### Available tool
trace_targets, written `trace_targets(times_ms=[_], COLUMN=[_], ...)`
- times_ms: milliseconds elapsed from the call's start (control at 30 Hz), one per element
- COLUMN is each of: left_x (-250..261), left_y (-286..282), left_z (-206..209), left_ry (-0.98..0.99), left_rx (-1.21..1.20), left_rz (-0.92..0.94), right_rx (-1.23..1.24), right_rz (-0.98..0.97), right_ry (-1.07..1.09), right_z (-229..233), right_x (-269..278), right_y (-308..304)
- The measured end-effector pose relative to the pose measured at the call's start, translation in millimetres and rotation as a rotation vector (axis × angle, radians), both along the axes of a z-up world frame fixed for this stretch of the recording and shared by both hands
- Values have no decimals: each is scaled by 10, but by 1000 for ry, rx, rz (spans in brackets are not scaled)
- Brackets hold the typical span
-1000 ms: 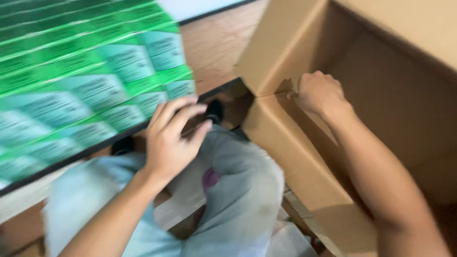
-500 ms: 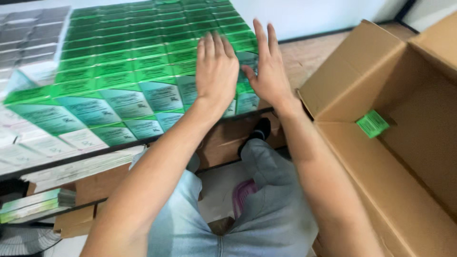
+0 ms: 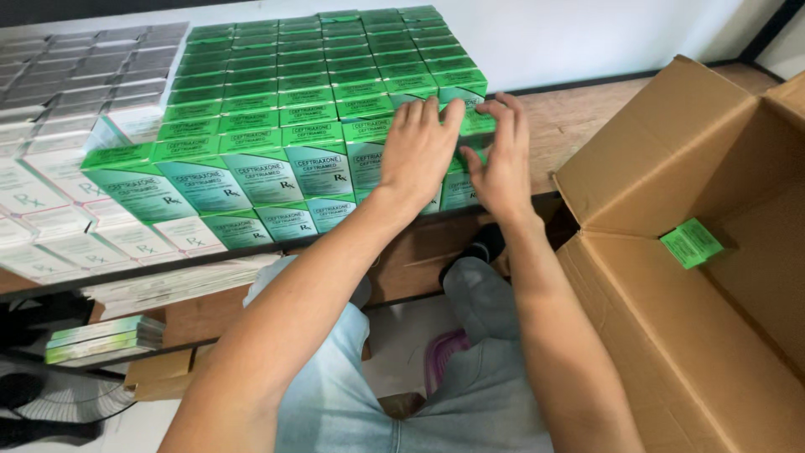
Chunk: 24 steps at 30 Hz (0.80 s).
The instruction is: The person sits on the floor and packs green and white medicine boxes into a large cardboard box. They pick up boxes from a nearby shelf, inspect them, and place them into the cardboard box in an organized manner.
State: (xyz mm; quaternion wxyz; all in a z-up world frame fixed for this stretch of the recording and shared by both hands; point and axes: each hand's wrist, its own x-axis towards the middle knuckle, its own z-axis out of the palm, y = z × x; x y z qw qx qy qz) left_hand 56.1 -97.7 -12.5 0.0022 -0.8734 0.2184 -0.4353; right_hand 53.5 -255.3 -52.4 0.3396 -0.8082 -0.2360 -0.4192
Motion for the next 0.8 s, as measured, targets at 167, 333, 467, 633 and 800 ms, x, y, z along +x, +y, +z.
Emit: trace_targets(times_ms=[167,333,467,633,800], left_x=[46,158,253,301,307], left_y=[19,93,141,122,108], left_z=[15,46,168,148,52], left_ry=[15,17,215,179,-12], left_rx=[39,48,7,46,72], left_rz=[-24,-30,-45,-22,64], right_rx=[7,15,77,160,219], right_rz=[50,63,47,26,70], right_ry=[-16,-12,3,88,72], right_z=[67,33,103,127,171], right_x=[-47,-83,-135,-256,-312], right_y=[-22,-45,-104,-229,-320])
